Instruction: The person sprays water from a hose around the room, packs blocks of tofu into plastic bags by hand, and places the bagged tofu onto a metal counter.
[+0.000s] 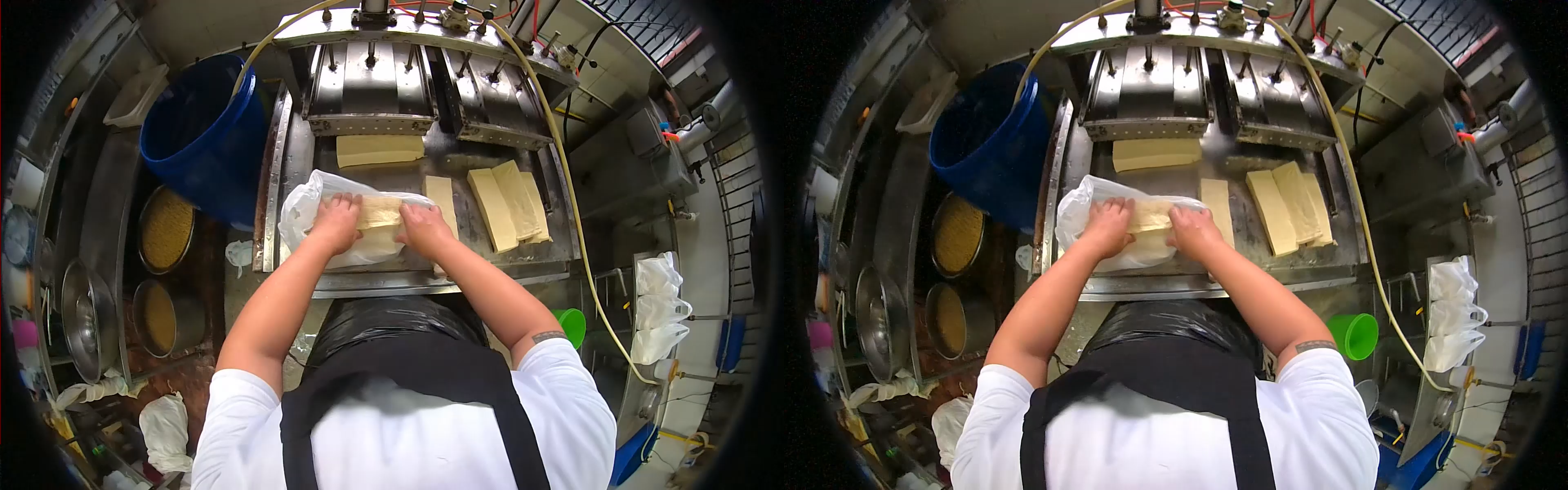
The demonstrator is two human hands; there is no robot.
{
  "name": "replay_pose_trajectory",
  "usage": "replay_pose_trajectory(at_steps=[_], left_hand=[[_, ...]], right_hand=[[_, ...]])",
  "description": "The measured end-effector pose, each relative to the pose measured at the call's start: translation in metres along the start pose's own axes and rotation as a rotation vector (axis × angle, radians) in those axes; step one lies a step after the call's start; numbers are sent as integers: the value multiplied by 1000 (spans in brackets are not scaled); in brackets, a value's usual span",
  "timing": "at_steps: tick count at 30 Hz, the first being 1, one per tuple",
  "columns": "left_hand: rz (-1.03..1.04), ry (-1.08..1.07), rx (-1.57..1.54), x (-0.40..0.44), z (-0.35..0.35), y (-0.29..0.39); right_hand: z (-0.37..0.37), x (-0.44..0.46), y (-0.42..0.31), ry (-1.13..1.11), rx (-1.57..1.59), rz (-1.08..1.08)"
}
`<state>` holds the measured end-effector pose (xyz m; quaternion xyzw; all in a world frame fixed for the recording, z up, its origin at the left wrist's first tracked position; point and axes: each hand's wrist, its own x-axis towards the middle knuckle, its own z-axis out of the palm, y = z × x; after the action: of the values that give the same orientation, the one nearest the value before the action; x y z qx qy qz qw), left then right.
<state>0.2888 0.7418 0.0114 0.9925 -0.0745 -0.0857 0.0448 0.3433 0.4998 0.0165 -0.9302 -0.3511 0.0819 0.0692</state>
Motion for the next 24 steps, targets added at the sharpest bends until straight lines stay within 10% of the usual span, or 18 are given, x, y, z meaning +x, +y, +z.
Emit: replay_pose_trajectory(at_steps=[12,15,17,21,24], left_hand=[[-159,-118,-180,-11,-43,9],[-293,-143,-359,-61,-25,10],[-302,-283,-292,-95,-45,27],[-207,-264,-460,-116,-19,23],[-266,-5,-618,-98,-10,16]], right_hand=[[-74,-31,22,-53,-66,-403],[-46,-52,33,510,135,-301],[-6,-61,48,723,272,172],[61,-49,46,217,157,755],[53,-37,35,94,148,744]])
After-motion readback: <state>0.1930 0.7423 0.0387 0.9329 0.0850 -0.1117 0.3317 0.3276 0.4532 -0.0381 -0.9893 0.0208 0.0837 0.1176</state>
